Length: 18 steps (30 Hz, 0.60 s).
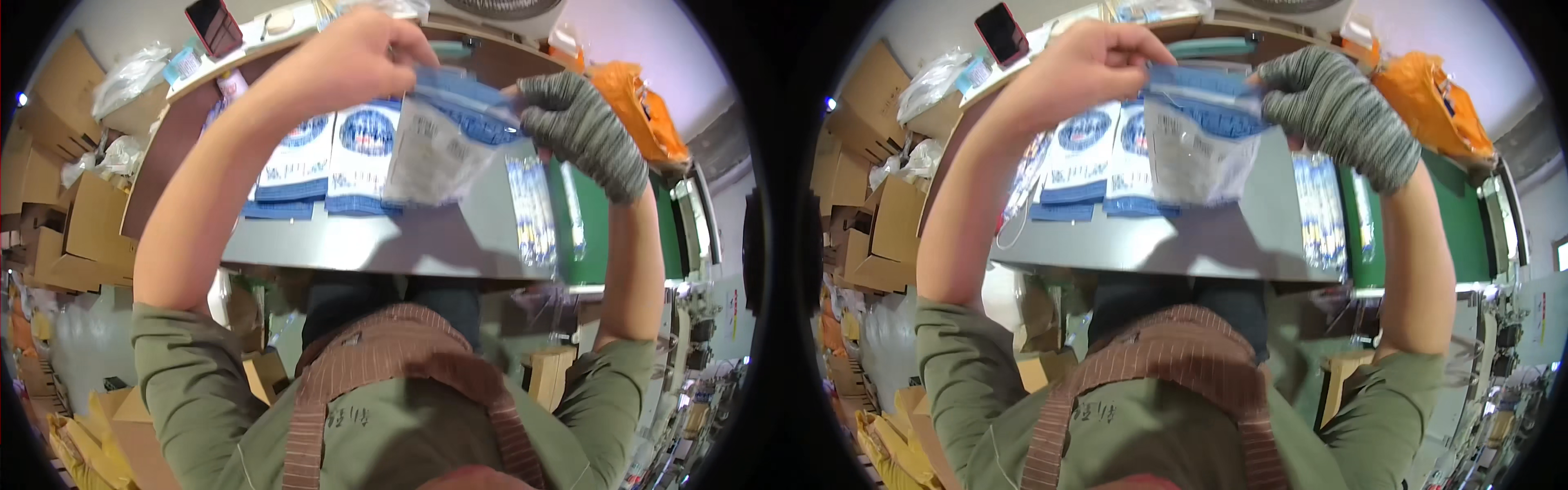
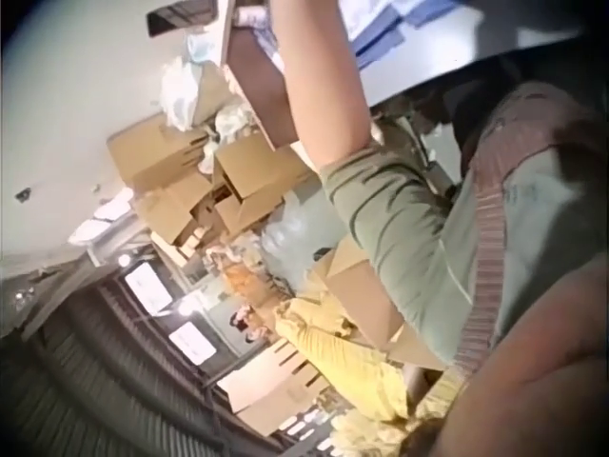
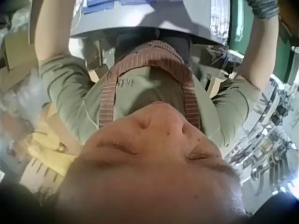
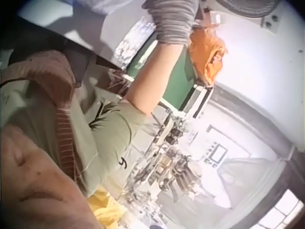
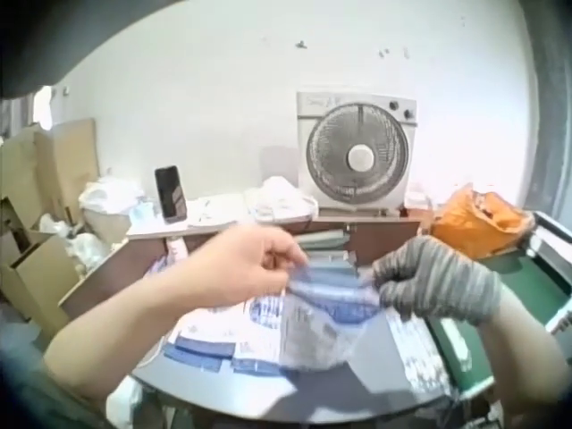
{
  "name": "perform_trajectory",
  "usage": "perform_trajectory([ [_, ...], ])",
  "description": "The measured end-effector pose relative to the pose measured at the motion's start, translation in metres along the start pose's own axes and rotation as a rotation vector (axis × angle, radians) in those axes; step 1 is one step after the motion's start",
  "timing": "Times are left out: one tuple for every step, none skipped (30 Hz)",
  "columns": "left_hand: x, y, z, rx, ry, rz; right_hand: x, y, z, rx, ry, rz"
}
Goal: Packaging bundles of incense sticks into plastic bags and then placing them into a shipping box.
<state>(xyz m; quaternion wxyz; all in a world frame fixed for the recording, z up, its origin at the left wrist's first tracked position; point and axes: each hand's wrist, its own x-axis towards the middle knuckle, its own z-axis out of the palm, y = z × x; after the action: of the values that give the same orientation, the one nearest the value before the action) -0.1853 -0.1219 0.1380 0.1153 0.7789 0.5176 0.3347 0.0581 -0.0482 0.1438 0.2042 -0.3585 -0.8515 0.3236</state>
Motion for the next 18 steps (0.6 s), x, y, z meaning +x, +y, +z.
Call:
perform_trajectory([
  [0.008,-0.003,-0.002,0.057,-0.061,-0.037,0.000,-0.004,0.002,-0.005,0.021,-0.018],
  [0.019,-0.005,-0.010,0.063,-0.048,-0.032,0.015,-0.010,-0.007,-0.035,0.040,0.000],
  [0.027,0.000,-0.016,-0.026,-0.027,-0.068,0.026,-0.011,-0.013,-0.055,0.053,0.040],
  [0.031,0.002,-0.023,-0.109,-0.001,-0.108,0.038,-0.007,-0.013,-0.051,0.049,0.042],
  [0.033,-0.004,-0.028,-0.016,0.036,-0.082,0.050,-0.003,-0.012,-0.065,0.125,-0.108],
  [0.033,-0.006,-0.032,-0.079,0.081,0.018,0.061,-0.005,-0.008,-0.081,0.195,-0.265],
  [0.030,-0.009,-0.036,-0.140,0.126,0.117,0.064,-0.007,-0.001,-0.076,0.183,-0.270],
  [0.023,-0.016,-0.038,-0.137,0.130,0.103,0.060,-0.009,0.010,-0.016,0.334,-0.399],
  [0.008,-0.029,-0.036,0.181,0.288,0.250,0.053,-0.014,0.027,0.048,0.482,-0.520],
  [-0.008,-0.042,-0.029,0.502,0.432,0.392,0.044,-0.012,0.048,0.076,0.475,-0.595],
  [-0.023,-0.054,-0.014,0.567,0.444,0.488,0.040,0.008,0.065,-0.120,0.478,-0.649],
  [-0.041,-0.061,0.007,0.567,0.335,0.400,0.033,0.029,0.093,-0.137,0.447,-0.597],
  [-0.063,-0.088,0.032,0.583,0.300,0.418,0.023,0.051,0.120,-0.233,0.270,-0.384],
  [-0.082,-0.105,0.056,0.552,0.229,0.344,0.019,0.071,0.151,-0.139,0.216,-0.304],
  [-0.102,-0.125,0.083,0.533,0.133,0.263,0.015,0.100,0.184,0.042,0.182,-0.226],
  [-0.122,-0.135,0.106,0.529,-0.012,0.153,0.012,0.112,0.210,-0.016,0.101,-0.150],
  [-0.137,-0.144,0.130,0.529,0.011,0.156,0.011,0.130,0.233,-0.059,0.130,-0.190],
  [-0.142,-0.138,0.141,0.525,0.059,0.112,0.008,0.132,0.243,-0.078,0.148,-0.196],
])
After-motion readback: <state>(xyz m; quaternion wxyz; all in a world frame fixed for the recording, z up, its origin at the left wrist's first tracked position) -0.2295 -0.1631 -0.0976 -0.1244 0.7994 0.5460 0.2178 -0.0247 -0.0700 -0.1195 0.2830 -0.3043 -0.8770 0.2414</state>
